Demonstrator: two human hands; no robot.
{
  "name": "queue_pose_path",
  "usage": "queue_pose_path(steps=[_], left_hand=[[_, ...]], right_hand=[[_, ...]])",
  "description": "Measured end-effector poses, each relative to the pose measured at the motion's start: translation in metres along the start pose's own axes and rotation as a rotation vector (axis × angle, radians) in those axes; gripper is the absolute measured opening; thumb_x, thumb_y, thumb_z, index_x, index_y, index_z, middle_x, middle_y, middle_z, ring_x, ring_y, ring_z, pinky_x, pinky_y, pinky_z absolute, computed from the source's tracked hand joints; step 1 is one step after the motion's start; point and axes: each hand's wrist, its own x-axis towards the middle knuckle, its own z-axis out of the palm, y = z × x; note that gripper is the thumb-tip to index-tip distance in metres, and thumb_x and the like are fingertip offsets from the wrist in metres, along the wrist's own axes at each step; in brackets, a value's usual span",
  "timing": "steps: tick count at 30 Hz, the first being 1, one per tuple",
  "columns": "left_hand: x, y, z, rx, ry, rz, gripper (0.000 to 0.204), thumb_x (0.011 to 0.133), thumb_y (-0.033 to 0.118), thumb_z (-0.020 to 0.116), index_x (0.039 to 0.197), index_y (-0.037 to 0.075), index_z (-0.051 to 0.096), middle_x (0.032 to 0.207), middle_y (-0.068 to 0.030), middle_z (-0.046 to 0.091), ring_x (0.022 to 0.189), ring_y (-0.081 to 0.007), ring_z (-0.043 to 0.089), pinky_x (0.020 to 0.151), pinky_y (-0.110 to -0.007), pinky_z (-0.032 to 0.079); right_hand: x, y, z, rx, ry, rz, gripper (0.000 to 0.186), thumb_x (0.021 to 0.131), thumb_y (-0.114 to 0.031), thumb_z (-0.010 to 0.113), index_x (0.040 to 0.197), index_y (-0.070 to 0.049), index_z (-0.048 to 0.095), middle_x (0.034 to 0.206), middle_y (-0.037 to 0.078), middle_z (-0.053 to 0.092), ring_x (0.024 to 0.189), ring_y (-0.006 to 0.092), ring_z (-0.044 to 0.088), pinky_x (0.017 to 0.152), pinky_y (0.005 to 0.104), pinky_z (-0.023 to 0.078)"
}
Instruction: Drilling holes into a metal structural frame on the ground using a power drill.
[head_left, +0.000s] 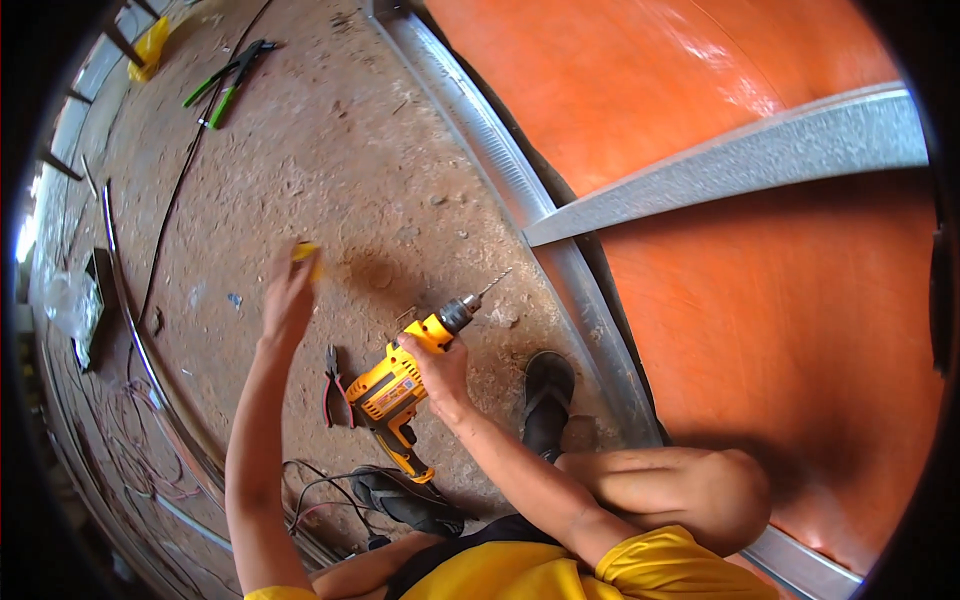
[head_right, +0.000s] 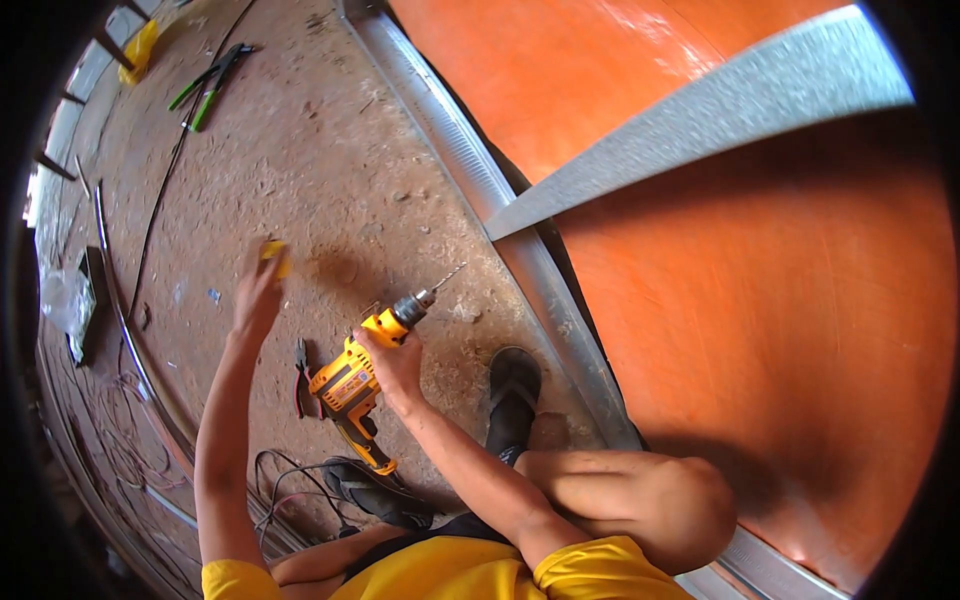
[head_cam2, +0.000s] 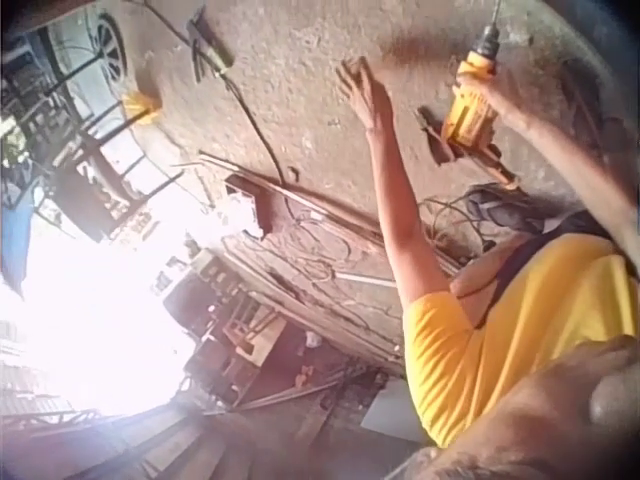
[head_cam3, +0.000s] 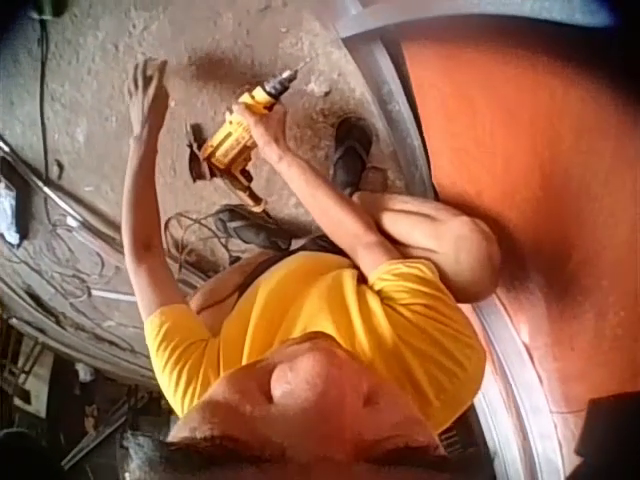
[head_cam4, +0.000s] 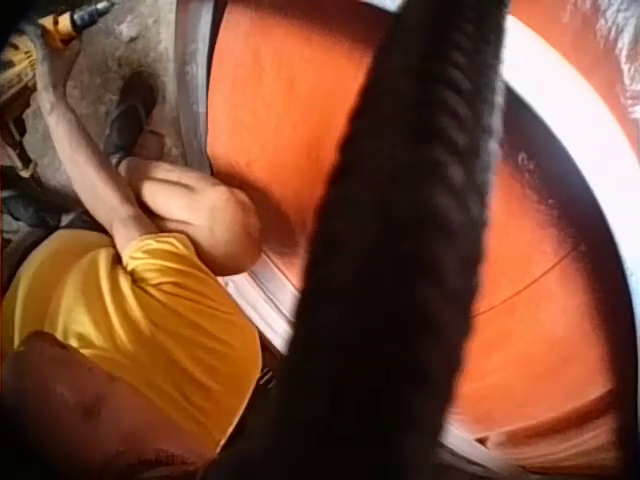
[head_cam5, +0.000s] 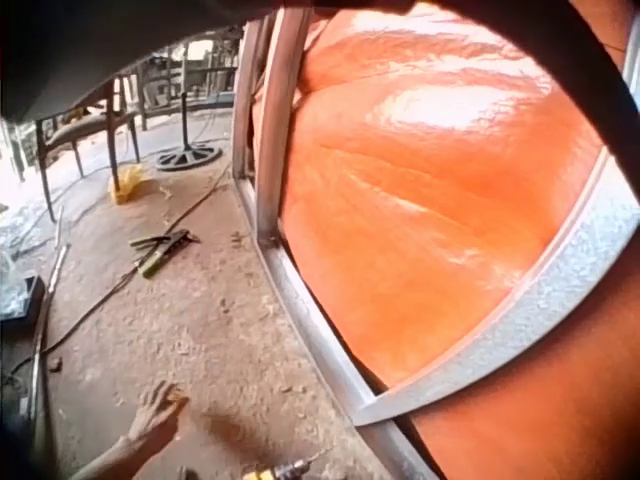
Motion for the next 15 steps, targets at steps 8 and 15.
queue_pose_path(steps=[8,15], left_hand=[[-0.129,0.046,-0.125,-0.848,-0.171,-0.693,0.071,0.073,0.004,0.069,0.137,0.011,0.039,0.130,-0.0154,0.048,0.124,-0.0288,0.044,0.100,-0.039,0.038],[-0.076,0.186,-0.268,-1.607,-0.517,0.076,0.032,0.083,0.023,0.065,0.103,-0.001,0.054,0.104,-0.0221,0.058,0.095,-0.0360,0.058,0.090,-0.048,0.045]], right_hand=[[-0.002,0.010,0.044,0.176,-0.080,0.153,0.021,0.079,-0.014,0.073,0.093,-0.006,0.059,0.083,0.003,0.065,0.072,0.0127,0.065,0.066,0.0271,0.055],[-0.015,-0.018,0.084,0.285,-0.108,0.315,0.030,0.076,-0.022,0.074,0.096,-0.008,0.057,0.084,0.000,0.061,0.073,0.0113,0.061,0.067,0.0267,0.053]])
